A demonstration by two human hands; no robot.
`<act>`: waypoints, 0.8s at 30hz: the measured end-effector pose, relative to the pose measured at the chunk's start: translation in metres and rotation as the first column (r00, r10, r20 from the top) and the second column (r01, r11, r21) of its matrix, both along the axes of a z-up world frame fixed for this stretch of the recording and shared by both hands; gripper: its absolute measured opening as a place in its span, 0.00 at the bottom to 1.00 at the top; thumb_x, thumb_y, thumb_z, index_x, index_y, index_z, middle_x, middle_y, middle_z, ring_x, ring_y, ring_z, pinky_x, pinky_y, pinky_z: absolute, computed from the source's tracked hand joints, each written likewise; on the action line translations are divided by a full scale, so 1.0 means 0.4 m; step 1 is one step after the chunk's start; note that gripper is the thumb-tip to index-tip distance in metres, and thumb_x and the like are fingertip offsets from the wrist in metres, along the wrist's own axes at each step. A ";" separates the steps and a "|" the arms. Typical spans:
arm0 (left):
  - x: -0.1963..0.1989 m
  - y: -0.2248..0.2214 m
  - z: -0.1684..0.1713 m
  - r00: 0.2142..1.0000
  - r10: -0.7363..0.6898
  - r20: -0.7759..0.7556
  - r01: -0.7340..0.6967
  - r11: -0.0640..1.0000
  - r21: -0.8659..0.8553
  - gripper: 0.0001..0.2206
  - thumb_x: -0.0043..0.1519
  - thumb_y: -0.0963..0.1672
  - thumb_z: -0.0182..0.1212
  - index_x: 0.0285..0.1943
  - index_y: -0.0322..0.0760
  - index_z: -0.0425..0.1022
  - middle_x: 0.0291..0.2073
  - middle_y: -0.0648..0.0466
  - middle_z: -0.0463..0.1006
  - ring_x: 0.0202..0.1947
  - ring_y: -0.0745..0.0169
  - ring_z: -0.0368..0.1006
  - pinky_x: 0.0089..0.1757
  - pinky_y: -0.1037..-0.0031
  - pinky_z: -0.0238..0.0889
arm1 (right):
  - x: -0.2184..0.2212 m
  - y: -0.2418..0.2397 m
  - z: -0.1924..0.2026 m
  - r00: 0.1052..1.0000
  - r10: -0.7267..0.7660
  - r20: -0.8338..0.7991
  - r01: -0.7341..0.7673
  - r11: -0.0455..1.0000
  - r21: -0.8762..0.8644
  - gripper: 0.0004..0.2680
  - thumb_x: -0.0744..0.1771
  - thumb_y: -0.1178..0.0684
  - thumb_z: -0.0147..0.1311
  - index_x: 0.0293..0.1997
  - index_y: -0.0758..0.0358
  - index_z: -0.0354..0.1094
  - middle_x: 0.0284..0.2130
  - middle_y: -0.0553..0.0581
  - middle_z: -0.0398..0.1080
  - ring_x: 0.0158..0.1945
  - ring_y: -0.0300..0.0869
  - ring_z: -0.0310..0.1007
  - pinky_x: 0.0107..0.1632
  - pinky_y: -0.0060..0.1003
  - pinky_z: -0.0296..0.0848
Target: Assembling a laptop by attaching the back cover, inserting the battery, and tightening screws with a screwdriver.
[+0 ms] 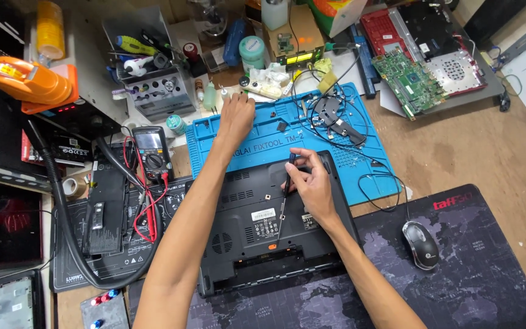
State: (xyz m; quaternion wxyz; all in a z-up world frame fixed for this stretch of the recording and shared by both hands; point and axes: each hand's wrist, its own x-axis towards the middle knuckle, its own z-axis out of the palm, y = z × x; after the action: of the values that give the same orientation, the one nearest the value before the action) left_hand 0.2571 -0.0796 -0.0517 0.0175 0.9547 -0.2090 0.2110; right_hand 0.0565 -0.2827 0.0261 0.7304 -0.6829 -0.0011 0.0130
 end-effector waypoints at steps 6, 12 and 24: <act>-0.045 0.030 0.112 0.988 0.015 -0.154 -0.060 0.955 -0.289 0.13 0.50 0.44 0.77 0.36 0.35 0.75 0.35 0.46 0.73 0.39 0.45 0.69 0.40 0.60 0.62 | 0.004 0.001 0.008 1.000 0.002 -0.006 -0.002 1.000 -0.003 0.13 0.70 0.58 0.51 0.62 0.66 0.63 0.41 0.64 0.68 0.29 0.48 0.81 0.31 0.37 0.82; -0.057 0.022 0.109 0.968 0.096 -0.232 -0.160 0.947 -0.278 0.18 0.47 0.44 0.79 0.34 0.37 0.69 0.36 0.45 0.68 0.38 0.44 0.66 0.40 0.59 0.60 | 0.003 0.003 -0.002 1.000 0.001 -0.014 -0.001 1.000 0.001 0.13 0.70 0.58 0.51 0.62 0.65 0.63 0.41 0.64 0.69 0.29 0.48 0.81 0.31 0.37 0.82; -0.006 0.027 0.056 0.977 0.104 -0.185 -0.139 0.973 -0.185 0.21 0.42 0.48 0.81 0.34 0.40 0.70 0.36 0.44 0.73 0.41 0.40 0.71 0.40 0.57 0.61 | 0.007 0.001 -0.004 1.000 0.006 0.007 -0.006 1.000 -0.007 0.12 0.70 0.58 0.50 0.62 0.66 0.63 0.41 0.65 0.69 0.29 0.49 0.81 0.32 0.38 0.82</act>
State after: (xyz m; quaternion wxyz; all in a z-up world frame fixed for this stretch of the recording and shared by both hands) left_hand 0.2547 -0.0690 -0.0294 0.1170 0.9741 -0.1258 0.1468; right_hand 0.0594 -0.2822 0.0245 0.7279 -0.6855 -0.0056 0.0128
